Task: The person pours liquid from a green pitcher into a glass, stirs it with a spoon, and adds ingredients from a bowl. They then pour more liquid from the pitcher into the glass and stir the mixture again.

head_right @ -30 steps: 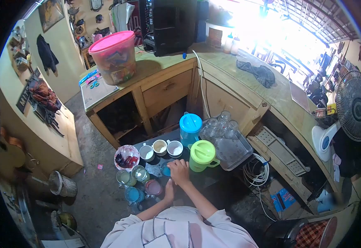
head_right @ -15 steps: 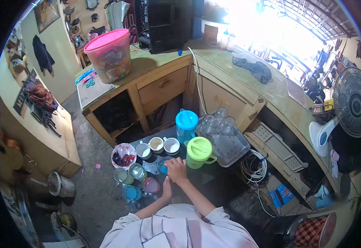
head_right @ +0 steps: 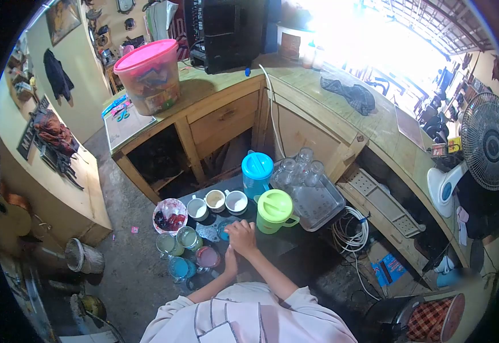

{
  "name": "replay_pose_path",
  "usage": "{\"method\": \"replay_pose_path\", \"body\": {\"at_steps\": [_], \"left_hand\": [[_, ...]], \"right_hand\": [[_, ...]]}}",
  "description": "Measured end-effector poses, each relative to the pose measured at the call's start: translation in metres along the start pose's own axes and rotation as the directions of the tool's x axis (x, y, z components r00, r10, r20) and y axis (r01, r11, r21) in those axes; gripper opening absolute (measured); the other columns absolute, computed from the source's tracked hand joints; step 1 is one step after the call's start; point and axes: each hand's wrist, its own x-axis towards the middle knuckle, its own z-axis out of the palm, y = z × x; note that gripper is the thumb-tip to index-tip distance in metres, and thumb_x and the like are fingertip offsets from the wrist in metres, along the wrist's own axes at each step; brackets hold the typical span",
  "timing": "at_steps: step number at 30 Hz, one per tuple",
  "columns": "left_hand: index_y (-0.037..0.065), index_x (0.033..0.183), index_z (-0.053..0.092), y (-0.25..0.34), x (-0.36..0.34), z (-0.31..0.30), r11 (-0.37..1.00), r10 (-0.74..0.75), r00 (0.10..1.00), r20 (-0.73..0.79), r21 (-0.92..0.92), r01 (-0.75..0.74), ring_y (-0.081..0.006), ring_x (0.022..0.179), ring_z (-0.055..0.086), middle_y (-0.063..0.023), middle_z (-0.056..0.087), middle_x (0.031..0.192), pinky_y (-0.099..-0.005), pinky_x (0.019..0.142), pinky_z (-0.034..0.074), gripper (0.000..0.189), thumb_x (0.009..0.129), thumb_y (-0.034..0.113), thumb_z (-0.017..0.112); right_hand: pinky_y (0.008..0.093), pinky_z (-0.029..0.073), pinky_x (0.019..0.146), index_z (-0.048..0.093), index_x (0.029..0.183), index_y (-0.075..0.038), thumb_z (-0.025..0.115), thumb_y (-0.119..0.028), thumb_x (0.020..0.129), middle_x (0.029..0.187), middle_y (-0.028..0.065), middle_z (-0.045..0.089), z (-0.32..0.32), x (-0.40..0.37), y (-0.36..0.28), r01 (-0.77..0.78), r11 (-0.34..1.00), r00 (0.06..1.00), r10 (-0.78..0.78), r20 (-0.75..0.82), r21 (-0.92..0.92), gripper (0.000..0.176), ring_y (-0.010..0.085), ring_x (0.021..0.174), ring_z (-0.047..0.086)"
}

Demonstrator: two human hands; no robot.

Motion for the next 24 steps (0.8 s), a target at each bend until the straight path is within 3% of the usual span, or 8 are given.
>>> {"method": "replay_pose_path", "body": {"at_steps": [3, 5, 16, 18, 21, 24], "left_hand": [[0.01, 0.077, 0.044, 0.0, -0.001, 0.002, 0.998, 0.059, 0.998, -0.013, -0.011, -0.059, -0.0064, 0.05, 0.031, 0.004, 0.035, 0.06, -0.0242, 0.046, 0.026, 0.043, 0.095, 0.044, 0.026], [0.01, 0.077, 0.044, -0.001, -0.002, 0.003, 0.997, 0.075, 0.997, -0.02, -0.017, -0.075, -0.0062, 0.051, 0.031, 0.0043, 0.035, 0.061, -0.024, 0.046, 0.026, 0.043, 0.095, 0.044, 0.026], [0.01, 0.077, 0.045, 0.003, 0.0, 0.003, 0.999, -0.012, 1.0, 0.005, -0.053, 0.012, -0.0061, 0.049, 0.032, 0.0046, 0.036, 0.061, -0.0234, 0.045, 0.025, 0.042, 0.095, 0.043, 0.026], [0.009, 0.079, 0.046, 0.001, 0.0, 0.005, 1.0, 0.023, 1.0, -0.005, -0.008, -0.023, -0.0068, 0.051, 0.033, 0.0039, 0.037, 0.062, -0.0238, 0.046, 0.027, 0.043, 0.095, 0.043, 0.026], [0.007, 0.083, 0.048, -0.006, 0.004, 0.007, 0.999, 0.043, 0.999, 0.013, -0.022, -0.043, -0.0078, 0.056, 0.036, 0.0023, 0.04, 0.067, -0.0246, 0.051, 0.029, 0.044, 0.095, 0.043, 0.025], [0.005, 0.09, 0.05, -0.003, 0.001, 0.007, 0.998, 0.055, 0.998, 0.019, -0.031, -0.055, -0.0091, 0.065, 0.038, 0.0005, 0.043, 0.074, -0.0258, 0.059, 0.031, 0.046, 0.096, 0.043, 0.025]], "right_hand": [[0.0348, 0.033, 0.065, 0.065, 0.075, -0.017, 0.062, -0.019, 0.074, 0.074, -0.0032, 0.056, -0.002, 0.002, 0.001, -0.039, 0.998, 0.999, 0.038, -0.031, -0.042, 0.004, 0.0172, 0.073, 0.05], [0.0349, 0.033, 0.065, 0.064, 0.075, -0.016, 0.062, -0.019, 0.074, 0.074, -0.0034, 0.057, 0.004, 0.0, -0.001, -0.032, 0.999, 0.999, 0.033, -0.037, 0.035, 0.004, 0.0174, 0.073, 0.05], [0.0346, 0.033, 0.065, 0.064, 0.074, -0.015, 0.061, -0.017, 0.073, 0.077, -0.0039, 0.059, 0.0, 0.005, 0.0, -0.026, 1.0, 0.999, 0.026, -0.03, -0.003, 0.004, 0.0181, 0.072, 0.05], [0.0347, 0.033, 0.065, 0.064, 0.075, -0.015, 0.061, -0.016, 0.073, 0.078, -0.0033, 0.059, -0.003, 0.007, 0.0, -0.046, 0.997, 0.998, 0.044, -0.033, -0.055, 0.004, 0.018, 0.072, 0.05], [0.0348, 0.033, 0.065, 0.064, 0.075, -0.015, 0.061, -0.015, 0.073, 0.078, -0.0024, 0.059, 0.003, 0.007, 0.003, -0.029, 0.994, 0.999, 0.032, -0.019, 0.105, 0.004, 0.0185, 0.072, 0.05], [0.0347, 0.033, 0.065, 0.064, 0.075, -0.015, 0.059, -0.015, 0.073, 0.078, -0.0019, 0.059, -0.002, 0.007, 0.001, -0.004, 1.0, 0.999, 0.004, -0.049, -0.005, 0.005, 0.0192, 0.072, 0.05]]}}
